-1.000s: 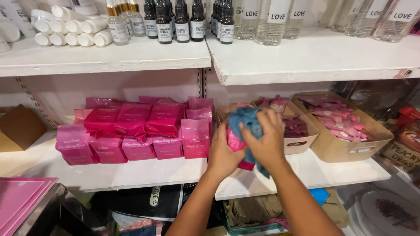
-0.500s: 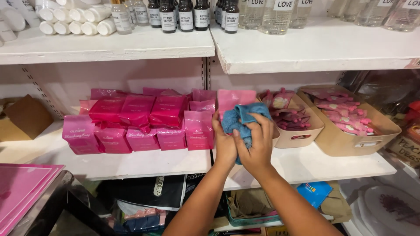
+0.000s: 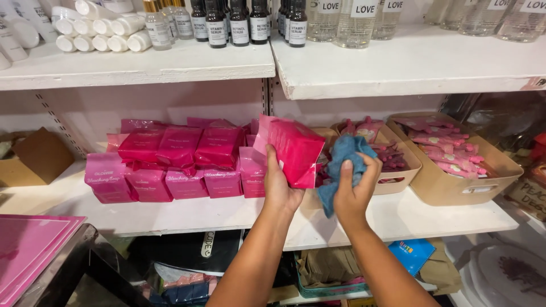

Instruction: The person wipes pink soap packages on a white shelf using a blue cloth, then cleans the inside of a beige plastic bin and wipes the shelf surface. The person also handles small pink sachets from a bin while continuing to clean the area.

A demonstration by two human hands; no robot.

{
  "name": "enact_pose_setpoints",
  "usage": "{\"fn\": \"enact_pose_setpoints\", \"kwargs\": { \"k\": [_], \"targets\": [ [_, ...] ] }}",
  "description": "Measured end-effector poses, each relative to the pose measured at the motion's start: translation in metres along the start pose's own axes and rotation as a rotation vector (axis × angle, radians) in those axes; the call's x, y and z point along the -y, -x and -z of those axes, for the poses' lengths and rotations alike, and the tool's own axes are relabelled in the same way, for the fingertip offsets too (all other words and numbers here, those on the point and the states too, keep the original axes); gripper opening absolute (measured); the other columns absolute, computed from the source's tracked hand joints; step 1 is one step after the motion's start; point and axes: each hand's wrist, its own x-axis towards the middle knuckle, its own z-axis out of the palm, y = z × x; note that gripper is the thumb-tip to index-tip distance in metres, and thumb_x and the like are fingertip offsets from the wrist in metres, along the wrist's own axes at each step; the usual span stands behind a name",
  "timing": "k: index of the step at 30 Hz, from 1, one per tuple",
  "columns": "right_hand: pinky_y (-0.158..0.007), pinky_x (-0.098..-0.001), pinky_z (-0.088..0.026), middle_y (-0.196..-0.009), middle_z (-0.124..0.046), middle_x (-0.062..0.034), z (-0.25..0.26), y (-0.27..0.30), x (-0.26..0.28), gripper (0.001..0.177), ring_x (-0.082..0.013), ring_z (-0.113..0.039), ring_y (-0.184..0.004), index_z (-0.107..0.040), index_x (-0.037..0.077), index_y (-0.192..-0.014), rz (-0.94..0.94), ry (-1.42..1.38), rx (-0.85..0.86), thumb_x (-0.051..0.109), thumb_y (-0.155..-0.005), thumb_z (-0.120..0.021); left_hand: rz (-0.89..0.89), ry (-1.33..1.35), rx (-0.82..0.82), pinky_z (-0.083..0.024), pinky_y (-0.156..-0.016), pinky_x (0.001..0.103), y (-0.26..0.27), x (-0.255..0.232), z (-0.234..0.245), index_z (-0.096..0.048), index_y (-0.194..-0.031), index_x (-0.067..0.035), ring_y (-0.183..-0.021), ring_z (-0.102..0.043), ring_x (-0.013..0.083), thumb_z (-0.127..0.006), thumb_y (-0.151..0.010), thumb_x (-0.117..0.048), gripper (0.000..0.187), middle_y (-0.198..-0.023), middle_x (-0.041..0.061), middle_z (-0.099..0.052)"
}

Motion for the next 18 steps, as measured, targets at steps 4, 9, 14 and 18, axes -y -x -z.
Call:
{"fn": "enact_pose_setpoints", "kwargs": {
  "k": [4,9,14,18],
  "targets": [
    [-0.111,-0.0422,-0.040,-0.123,-0.047,-0.0167,-0.002,0.011,0.032,0.028,-0.0332,-0.051,-0.119,-0.054,0.002,-0.127,0.155,-0.056,0.046,0.014,-0.104,-0.063,0.134,-0.004,0.004,-0.053,-0.099,0.053,-0.010,0.010,0.019,-0.056,-0.137,-0.011,-0.117,-0.063,0.0315,-0.033,-0.098,-0.068,0.073,-0.127,0.014,-0.064],
    [-0.104,-0.0486,-0.040,-0.129,-0.055,-0.0160,-0.005,0.000,0.033,0.042,-0.0372,-0.051,-0.117,-0.056,0.007,-0.119,0.640,0.078,0.354,0.016,-0.082,-0.074,0.258,0.071,0.107,-0.054,-0.104,0.047,-0.006,0.010,0.028,-0.057,-0.139,-0.001,-0.118,-0.067,0.0338,-0.029,-0.099,-0.074,0.088,-0.132,0.021,-0.066],
    [-0.108,-0.0475,-0.042,-0.137,-0.051,-0.0183,-0.010,-0.011,-0.026,0.035,-0.0369,-0.050,-0.122,-0.054,0.004,-0.124,0.548,0.095,0.211,0.010,-0.094,-0.070,0.248,0.015,0.093,-0.054,-0.087,0.047,-0.014,0.005,0.039,-0.059,-0.137,-0.016,-0.106,-0.066,0.0285,-0.037,-0.099,-0.072,0.072,-0.127,0.010,-0.066],
    [-0.115,-0.0489,-0.039,-0.137,-0.050,-0.0169,-0.012,-0.037,-0.040,0.032,-0.0381,-0.048,-0.131,-0.058,0.007,-0.133,0.212,0.210,0.110,0.014,-0.103,-0.068,0.217,0.011,0.031,-0.055,-0.088,0.047,-0.005,-0.008,0.030,-0.060,-0.137,-0.015,-0.110,-0.066,0.0280,-0.046,-0.098,-0.067,0.066,-0.129,0.010,-0.068]
  ]
}}
